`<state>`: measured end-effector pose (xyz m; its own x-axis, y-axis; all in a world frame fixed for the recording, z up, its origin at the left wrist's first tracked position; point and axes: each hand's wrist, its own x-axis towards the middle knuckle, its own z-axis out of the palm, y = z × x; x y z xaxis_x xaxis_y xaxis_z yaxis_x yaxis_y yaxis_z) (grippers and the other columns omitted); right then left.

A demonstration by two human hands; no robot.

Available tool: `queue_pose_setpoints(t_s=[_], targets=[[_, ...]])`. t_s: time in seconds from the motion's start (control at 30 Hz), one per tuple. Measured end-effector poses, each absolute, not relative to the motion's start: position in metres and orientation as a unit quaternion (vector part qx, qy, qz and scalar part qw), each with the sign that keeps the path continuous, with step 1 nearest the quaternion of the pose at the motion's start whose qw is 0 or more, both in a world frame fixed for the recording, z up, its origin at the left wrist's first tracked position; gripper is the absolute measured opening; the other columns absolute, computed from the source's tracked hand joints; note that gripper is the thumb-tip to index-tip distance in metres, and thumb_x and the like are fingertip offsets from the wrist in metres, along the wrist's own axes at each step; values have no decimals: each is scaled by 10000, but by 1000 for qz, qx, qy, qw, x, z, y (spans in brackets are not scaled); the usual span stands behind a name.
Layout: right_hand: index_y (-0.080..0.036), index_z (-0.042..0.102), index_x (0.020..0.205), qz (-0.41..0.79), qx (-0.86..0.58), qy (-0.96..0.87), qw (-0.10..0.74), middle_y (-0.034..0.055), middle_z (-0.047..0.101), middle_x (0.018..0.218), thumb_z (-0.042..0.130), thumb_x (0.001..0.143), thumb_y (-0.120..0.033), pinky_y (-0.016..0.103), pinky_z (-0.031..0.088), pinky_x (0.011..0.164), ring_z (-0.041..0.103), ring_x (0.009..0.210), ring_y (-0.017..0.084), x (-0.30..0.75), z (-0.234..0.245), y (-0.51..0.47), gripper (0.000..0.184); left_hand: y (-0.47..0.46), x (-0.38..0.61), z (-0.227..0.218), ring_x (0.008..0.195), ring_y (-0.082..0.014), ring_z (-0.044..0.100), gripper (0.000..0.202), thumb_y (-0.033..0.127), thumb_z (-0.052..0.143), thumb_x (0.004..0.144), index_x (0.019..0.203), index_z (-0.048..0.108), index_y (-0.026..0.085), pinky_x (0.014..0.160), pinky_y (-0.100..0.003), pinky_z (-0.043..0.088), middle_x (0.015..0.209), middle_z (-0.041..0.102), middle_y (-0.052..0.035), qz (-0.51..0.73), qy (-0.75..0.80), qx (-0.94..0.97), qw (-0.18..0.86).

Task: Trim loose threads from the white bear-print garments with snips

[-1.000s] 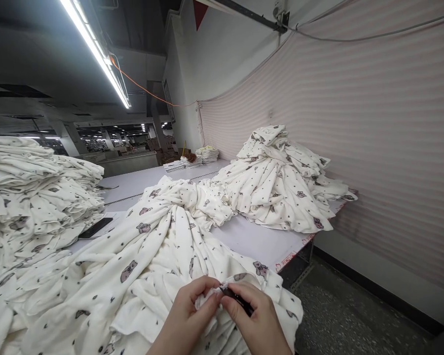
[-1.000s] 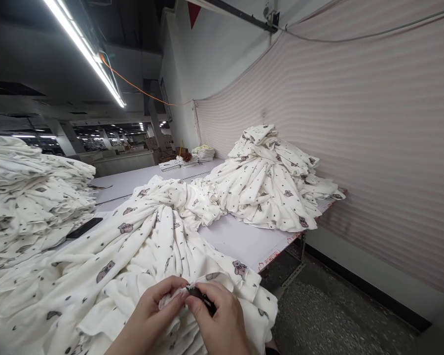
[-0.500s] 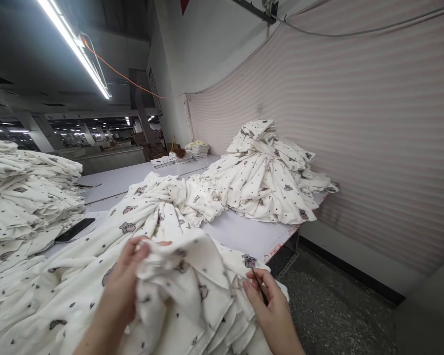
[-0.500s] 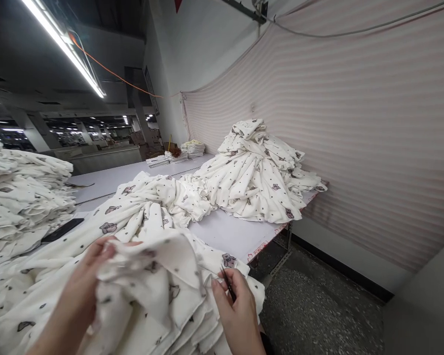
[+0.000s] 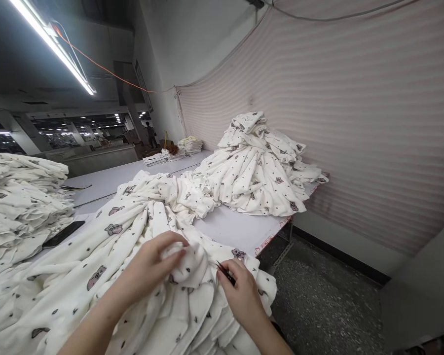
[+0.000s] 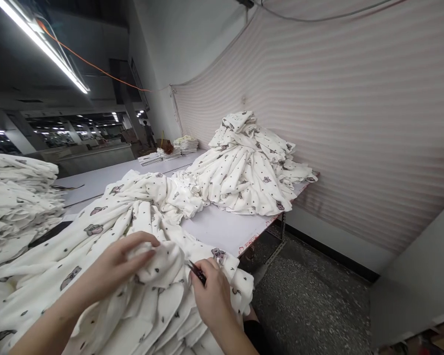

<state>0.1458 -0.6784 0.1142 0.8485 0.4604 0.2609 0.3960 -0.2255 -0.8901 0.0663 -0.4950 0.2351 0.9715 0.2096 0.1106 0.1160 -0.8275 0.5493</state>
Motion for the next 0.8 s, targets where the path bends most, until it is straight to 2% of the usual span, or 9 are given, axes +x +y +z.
queue_pose_setpoints(t_s=[0.1, 0.2, 0.37, 0.47, 0.53, 0.6, 0.67, 0.73, 0.8], targets=[[-212, 616, 882, -35, -719, -345, 603, 47, 613, 886, 467, 749, -109, 254, 493, 687, 614, 766, 181, 126, 111, -668, 224, -484, 70, 241, 1166, -237, 555, 294, 461, 548, 861, 1081, 640, 290, 933, -266, 455, 1236, 633, -4, 40, 84, 926, 366], [-222, 637, 939, -66, -647, -442, 617, 41, 649, 902, 483, 599, -84, 211, 511, 621, 640, 695, 167, 104, 98, -649, 397, -491, 83, 239, 1131, -213, 586, 309, 456, 545, 864, 1087, 657, 273, 949, -255, 453, 1187, 668, -1, -36, 55, 924, 376], [-230, 695, 836, -24, -638, -434, 636, 19, 709, 786, 555, 562, -135, 131, 469, 433, 647, 528, 133, 83, 68, -627, 323, -517, 108, 214, 768, -277, 691, 364, 520, 624, 740, 940, 720, 231, 640, -316, 515, 834, 739, -58, -121, 35, 984, 127], [-253, 691, 857, -22, -637, -415, 649, -1, 727, 781, 567, 595, -161, 154, 524, 583, 685, 636, 158, 93, 60, -650, 304, -527, 108, 199, 724, -341, 682, 189, 353, 605, 744, 760, 715, 201, 613, -374, 485, 740, 715, -104, -112, 32, 991, 59], [-254, 671, 880, -29, -679, -364, 637, 1, 693, 750, 544, 696, -181, 188, 528, 631, 670, 670, 163, 111, 61, -677, 235, -529, 102, 194, 741, -323, 682, 237, 247, 464, 828, 735, 678, 209, 645, -380, 481, 739, 700, -95, -94, 24, 994, 40], [-237, 642, 940, -40, -733, -257, 629, 27, 666, 799, 537, 811, -256, 232, 537, 675, 663, 731, 184, 132, 65, -701, 167, -527, 93, 192, 692, -265, 676, 322, 225, 343, 895, 769, 639, 218, 640, -359, 483, 846, 693, -85, -63, 14, 997, 43], [-218, 605, 1053, 4, -764, -188, 617, 46, 641, 848, 583, 822, -334, 251, 546, 656, 660, 766, 202, 149, 71, -714, 260, -522, 84, 192, 690, -220, 668, 313, 263, 311, 923, 813, 601, 220, 640, -343, 493, 1134, 638, -105, -11, 8, 996, 84], [-220, 582, 1117, 41, -777, -182, 601, 58, 628, 923, 646, 778, -330, 267, 544, 692, 652, 851, 223, 156, 77, -714, 362, -513, 76, 194, 874, -244, 662, 239, 310, 373, 916, 813, 568, 219, 736, -356, 506, 1381, 490, -109, 60, 8, 982, 178], [-232, 614, 1016, 43, -776, -211, 593, 50, 620, 948, 633, 781, -267, 269, 521, 722, 635, 880, 221, 156, 83, -705, 238, -503, 68, 198, 1066, -283, 597, 199, 350, 431, 903, 799, 538, 219, 845, -371, 489, 1375, 505, -110, 108, 19, 943, 313]])
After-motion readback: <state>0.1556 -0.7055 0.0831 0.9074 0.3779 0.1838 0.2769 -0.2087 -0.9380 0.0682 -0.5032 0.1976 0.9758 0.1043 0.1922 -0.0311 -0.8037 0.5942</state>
